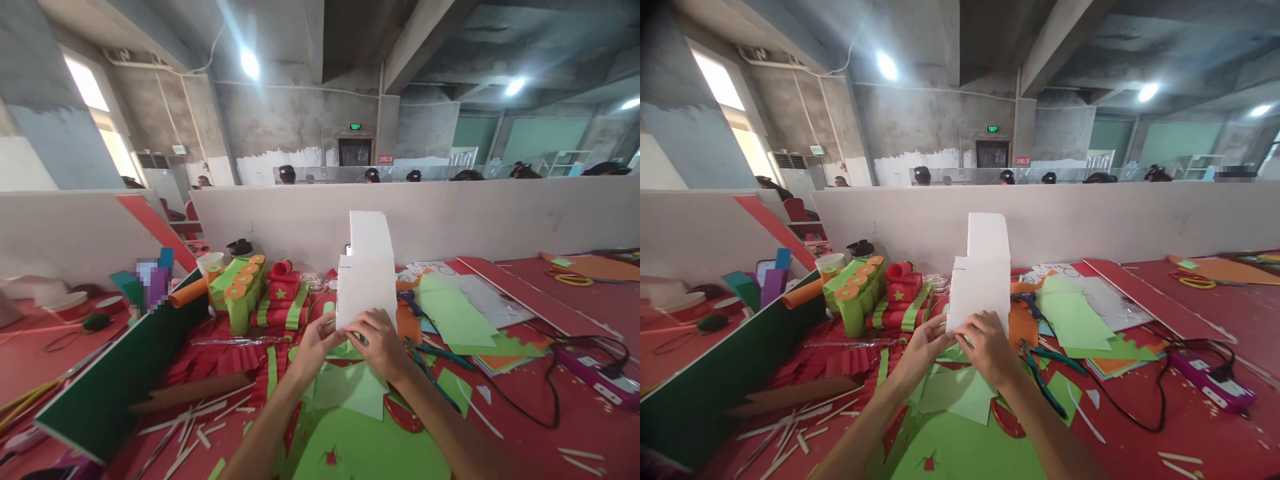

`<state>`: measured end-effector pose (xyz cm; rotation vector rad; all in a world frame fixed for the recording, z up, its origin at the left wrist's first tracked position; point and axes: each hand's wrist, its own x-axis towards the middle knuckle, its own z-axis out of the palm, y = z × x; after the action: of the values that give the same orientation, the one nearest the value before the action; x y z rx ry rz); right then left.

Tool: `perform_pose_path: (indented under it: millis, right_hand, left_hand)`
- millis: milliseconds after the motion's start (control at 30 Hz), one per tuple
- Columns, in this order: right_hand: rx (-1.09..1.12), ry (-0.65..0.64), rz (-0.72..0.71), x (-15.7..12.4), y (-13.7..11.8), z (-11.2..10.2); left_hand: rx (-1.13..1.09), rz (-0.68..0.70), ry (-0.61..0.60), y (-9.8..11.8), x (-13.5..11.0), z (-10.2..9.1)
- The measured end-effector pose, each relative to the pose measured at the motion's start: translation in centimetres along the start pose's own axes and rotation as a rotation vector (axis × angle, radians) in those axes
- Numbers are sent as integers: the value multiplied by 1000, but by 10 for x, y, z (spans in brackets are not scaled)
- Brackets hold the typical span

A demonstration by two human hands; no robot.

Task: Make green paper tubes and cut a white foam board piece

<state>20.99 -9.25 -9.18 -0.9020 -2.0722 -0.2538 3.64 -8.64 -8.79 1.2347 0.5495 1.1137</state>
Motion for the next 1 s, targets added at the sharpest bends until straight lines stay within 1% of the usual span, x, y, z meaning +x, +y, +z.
perform_pose_path:
  millis: [133,333,467,800,900,1000]
  right_hand:
    - [3,-9,0,0,1,0]
    - [28,-3,37,1,0,-5]
    - [29,-13,25,1,1,-7]
    - [41,-34,29,0,2,-4]
    - [102,33,40,1,4,-8]
    - [168,189,125,0,14,-15]
  left_hand:
    - [-2,-15,17,-1,0,0]
    - [-32,-31,82,-3,1,-1]
    - [-32,-32,101,-4,1,-2]
    - [6,-17,77,-6,2,-4]
    - [-2,-18,110,-5,2,-3]
    - [-22,-15,166,-3,3,-2]
